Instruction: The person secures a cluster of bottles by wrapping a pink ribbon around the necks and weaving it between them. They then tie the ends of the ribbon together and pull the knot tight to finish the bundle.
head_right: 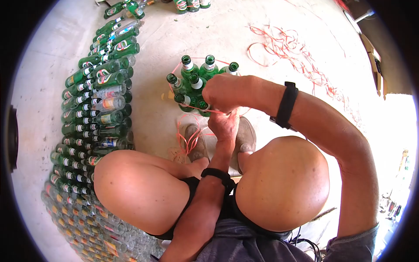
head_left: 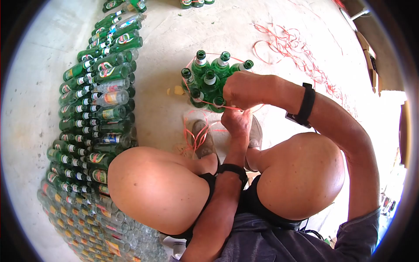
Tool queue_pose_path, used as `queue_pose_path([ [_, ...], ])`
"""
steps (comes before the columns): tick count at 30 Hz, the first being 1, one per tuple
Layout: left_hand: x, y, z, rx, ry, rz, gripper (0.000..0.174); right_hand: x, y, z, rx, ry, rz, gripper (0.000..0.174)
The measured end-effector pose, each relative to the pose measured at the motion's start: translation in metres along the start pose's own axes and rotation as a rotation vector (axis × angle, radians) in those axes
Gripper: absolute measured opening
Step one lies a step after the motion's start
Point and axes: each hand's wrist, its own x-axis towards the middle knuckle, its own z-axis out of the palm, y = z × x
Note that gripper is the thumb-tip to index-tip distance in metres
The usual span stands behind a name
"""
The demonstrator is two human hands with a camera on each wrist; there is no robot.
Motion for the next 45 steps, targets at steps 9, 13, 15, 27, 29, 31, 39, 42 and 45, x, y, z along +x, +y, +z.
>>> queue_pose_path([
  [9,0.005,0.006,0.0,-0.065,0.018,0.039,0.034,-0.008,0.012,0.01,0.088,0.077,0.046,0.012],
  [13,0.004,0.007,0.0,-0.082,0.008,0.01,0.035,-0.009,0.013,0.012,0.07,0.117,0.008,0.011],
  [15,0.004,0.008,0.0,-0.087,-0.003,-0.014,0.036,-0.01,0.013,0.009,0.071,0.122,0.0,0.011],
  [27,0.007,0.015,-0.003,-0.174,-0.002,-0.022,0.032,-0.015,0.012,0.011,0.012,0.145,0.075,0.011],
  [29,0.008,0.018,-0.005,-0.173,0.005,0.006,0.029,-0.017,0.011,0.009,-0.043,0.164,0.076,0.008],
  [31,0.008,0.019,-0.004,-0.161,0.0,0.019,0.026,-0.023,0.013,0.014,-0.078,0.193,0.079,0.007],
  [39,0.009,0.013,0.0,-0.117,0.001,0.066,0.023,-0.039,0.009,0.028,-0.174,0.255,0.124,0.007],
  [42,0.011,0.016,-0.003,-0.103,-0.014,0.058,0.024,-0.043,0.003,0.029,-0.18,0.275,0.154,0.007],
  [45,0.014,0.021,-0.004,-0.096,-0.007,0.086,0.021,-0.05,-0.001,0.029,-0.171,0.3,0.16,0.01],
])
